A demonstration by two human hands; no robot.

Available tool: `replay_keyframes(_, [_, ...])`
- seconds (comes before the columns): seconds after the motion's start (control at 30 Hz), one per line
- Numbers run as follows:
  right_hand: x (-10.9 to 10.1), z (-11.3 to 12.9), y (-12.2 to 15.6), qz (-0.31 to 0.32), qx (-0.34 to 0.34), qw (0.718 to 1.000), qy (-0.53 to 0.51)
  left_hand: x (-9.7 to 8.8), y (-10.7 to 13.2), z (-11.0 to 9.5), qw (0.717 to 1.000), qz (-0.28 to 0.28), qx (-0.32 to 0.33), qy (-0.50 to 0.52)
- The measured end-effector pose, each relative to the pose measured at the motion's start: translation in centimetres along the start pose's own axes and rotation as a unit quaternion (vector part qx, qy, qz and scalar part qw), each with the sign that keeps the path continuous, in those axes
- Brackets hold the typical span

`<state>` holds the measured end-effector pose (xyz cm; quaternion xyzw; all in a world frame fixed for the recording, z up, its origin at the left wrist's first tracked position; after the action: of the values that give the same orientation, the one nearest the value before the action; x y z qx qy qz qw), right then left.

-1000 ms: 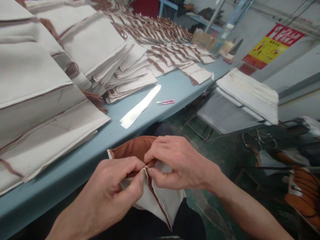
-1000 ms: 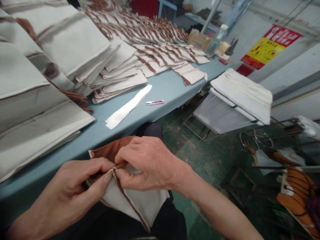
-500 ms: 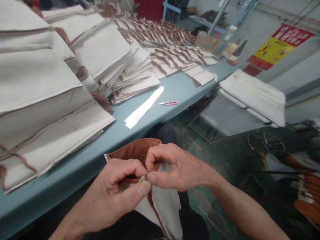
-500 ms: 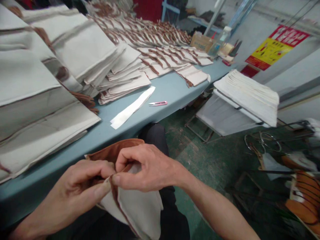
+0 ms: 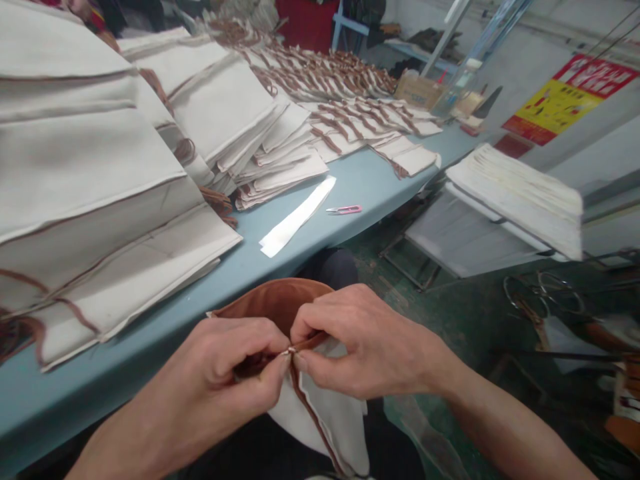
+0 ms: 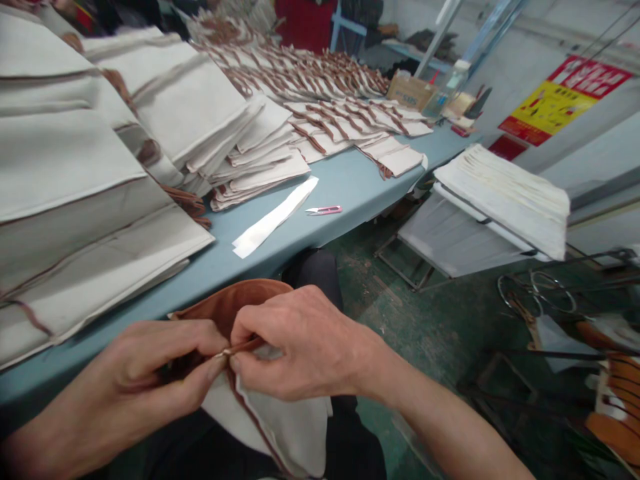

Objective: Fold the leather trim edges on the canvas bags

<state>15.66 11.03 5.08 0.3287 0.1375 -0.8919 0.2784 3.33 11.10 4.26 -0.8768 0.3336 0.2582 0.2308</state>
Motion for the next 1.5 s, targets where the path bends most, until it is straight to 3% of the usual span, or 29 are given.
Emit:
replay_keyframes(0.23, [0.7, 0.3, 0.3, -0.038, -0.006, 0.998, 0.053, -0.1, 1.2, -0.4, 0.997, -0.003, 0.006, -0.076])
replay_keyframes(0.43, [1.2, 0.5, 0.1, -0.032, -0.003, 0.997, 0.065, 0.2, 1.1, -1.6, 0.989, -0.005, 0.064, -0.136])
replay_keyframes(0.57, [1.2, 0.3, 0.0, -0.039, 0.011, 0.999, 0.023, 0.6, 1.7, -1.4, 0.985, -0.015, 0.08, -0.154])
replay_keyframes(0.7, [1.5, -0.6, -0.2, -0.014, 0.054, 0.998, -0.042, 0.8, 2.6, -1.5, 0.964, -0.039, 0.115, -0.235])
replay_keyframes(0.9, [2.1, -1.8, -0.5, 0.021, 0.096, 0.989, -0.107, 0.9, 2.8, -2.0, 0.941, -0.007, 0.169, -0.294])
replay_keyframes(1.0, [3.1, -2.9, -0.6, 0.055, 0.141, 0.969, -0.197, 1.0, 3.3, -1.6, 0.935, 0.0, 0.188, -0.3])
replay_keyframes(1.17, [5.9, -4.5, -0.4, 0.135, 0.21, 0.879, -0.406, 1.9, 4.8, 0.6, 0.935, 0.044, 0.165, -0.312])
replay_keyframes(1.23, [6.4, -4.7, -0.4, 0.138, 0.21, 0.86, -0.443, 2.0, 5.0, 1.0, 0.944, 0.041, 0.158, -0.287])
replay_keyframes(1.37, [6.8, -5.1, -0.4, 0.114, 0.22, 0.85, -0.464, 1.9, 4.7, 0.9, 0.949, 0.005, 0.141, -0.28])
replay_keyframes(1.5, [6.2, -4.8, -0.1, 0.091, 0.216, 0.88, -0.414, 1.0, 4.1, 0.9, 0.978, -0.046, 0.067, -0.19])
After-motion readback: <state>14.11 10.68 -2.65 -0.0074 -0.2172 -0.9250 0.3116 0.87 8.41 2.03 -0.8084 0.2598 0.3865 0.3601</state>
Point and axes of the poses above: each hand's wrist, its own y-axis away from the middle knuckle, its own x-axis out of the palm, z = x × y, the point moved 8 cm from there along -y, towards the middle knuckle, and after that the axes turned 4 degrees about x, right-handed, at the moved point
